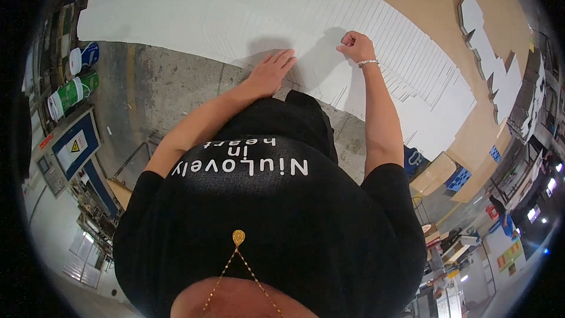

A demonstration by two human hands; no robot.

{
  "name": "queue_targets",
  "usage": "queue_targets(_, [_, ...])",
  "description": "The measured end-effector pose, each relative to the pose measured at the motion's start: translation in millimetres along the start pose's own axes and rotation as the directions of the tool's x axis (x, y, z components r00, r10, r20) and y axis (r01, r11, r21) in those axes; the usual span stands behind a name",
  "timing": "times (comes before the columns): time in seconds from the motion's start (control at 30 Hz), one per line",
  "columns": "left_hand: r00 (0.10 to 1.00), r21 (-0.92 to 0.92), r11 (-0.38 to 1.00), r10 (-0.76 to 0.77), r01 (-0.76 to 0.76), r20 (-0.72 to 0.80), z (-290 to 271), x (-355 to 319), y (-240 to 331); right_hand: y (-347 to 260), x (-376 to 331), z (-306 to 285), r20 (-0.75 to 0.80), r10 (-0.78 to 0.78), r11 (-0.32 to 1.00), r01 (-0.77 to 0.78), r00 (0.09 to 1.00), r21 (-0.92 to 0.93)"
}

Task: Organizing and stacking pre-cut cardboard sheets on a industrial work table.

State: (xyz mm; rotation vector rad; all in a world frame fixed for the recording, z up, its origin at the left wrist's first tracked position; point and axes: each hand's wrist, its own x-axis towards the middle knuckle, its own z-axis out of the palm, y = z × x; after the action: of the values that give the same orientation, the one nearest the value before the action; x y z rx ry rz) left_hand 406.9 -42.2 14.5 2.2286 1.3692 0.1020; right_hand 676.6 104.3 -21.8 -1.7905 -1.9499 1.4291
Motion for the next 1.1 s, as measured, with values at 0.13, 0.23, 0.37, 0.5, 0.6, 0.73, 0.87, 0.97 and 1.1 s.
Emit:
queue_targets(0.13, [1.000, 0.021, 1.000, -0.013, 0.013, -0.003, 1.7, -0.6, 2.1, 0.5, 1.3, 0.1, -0.013, 0.014, 1.000, -0.014, 1.000, -0.022])
queue_targets(0.23, [1.000, 0.036, 0.999, -0.013, 0.013, 0.002, 1.4, 1.6, -0.2, 2.4, 2.1, 1.8, -0.037, 0.025, 1.000, -0.025, 0.999, -0.009])
queue_targets(0.37, [1.000, -0.006, 1.000, -0.020, 0.020, 0.006, 1.6, -0.4, 0.7, -4.5, 2.9, 1.7, -0.046, 0.002, 0.997, -0.005, 0.999, -0.074])
queue_targets(0.5, [1.000, -0.010, 1.000, -0.017, 0.017, 0.024, -1.6, 1.8, 3.6, -5.4, 0.6, 2.4, -0.044, 0.037, 0.996, -0.040, 0.998, -0.074])
queue_targets(0.6, [0.998, 0.057, 0.997, -0.041, 0.043, -0.043, -0.2, 1.0, 7.8, -1.8, -1.1, 1.7, -0.053, -0.036, 0.999, 0.034, 0.998, -0.039])
queue_targets(0.73, [0.994, 0.126, 0.988, 0.099, -0.093, -0.036, 8.1, 1.6, 4.3, 3.8, -4.4, -21.0, 0.090, -0.019, 0.947, 0.046, 0.996, -0.316])
queue_targets(0.87, [0.998, 0.065, 0.996, 0.067, -0.068, 0.008, 7.9, 3.7, 7.2, 19.3, -9.1, -24.1, 0.093, -0.014, 0.998, 0.020, 0.996, -0.062])
queue_targets(0.97, [0.998, 0.063, 0.996, 0.057, -0.056, -0.019, 9.7, 5.1, 9.1, 14.0, -7.4, -17.6, 0.045, -0.051, 0.993, 0.055, 0.998, -0.100])
queue_targets(1.1, [0.998, 0.060, 0.997, 0.055, -0.055, -0.004, 9.7, 4.5, 9.3, 1.2, -6.4, -11.6, 0.005, -0.040, 0.989, 0.040, 0.999, -0.141])
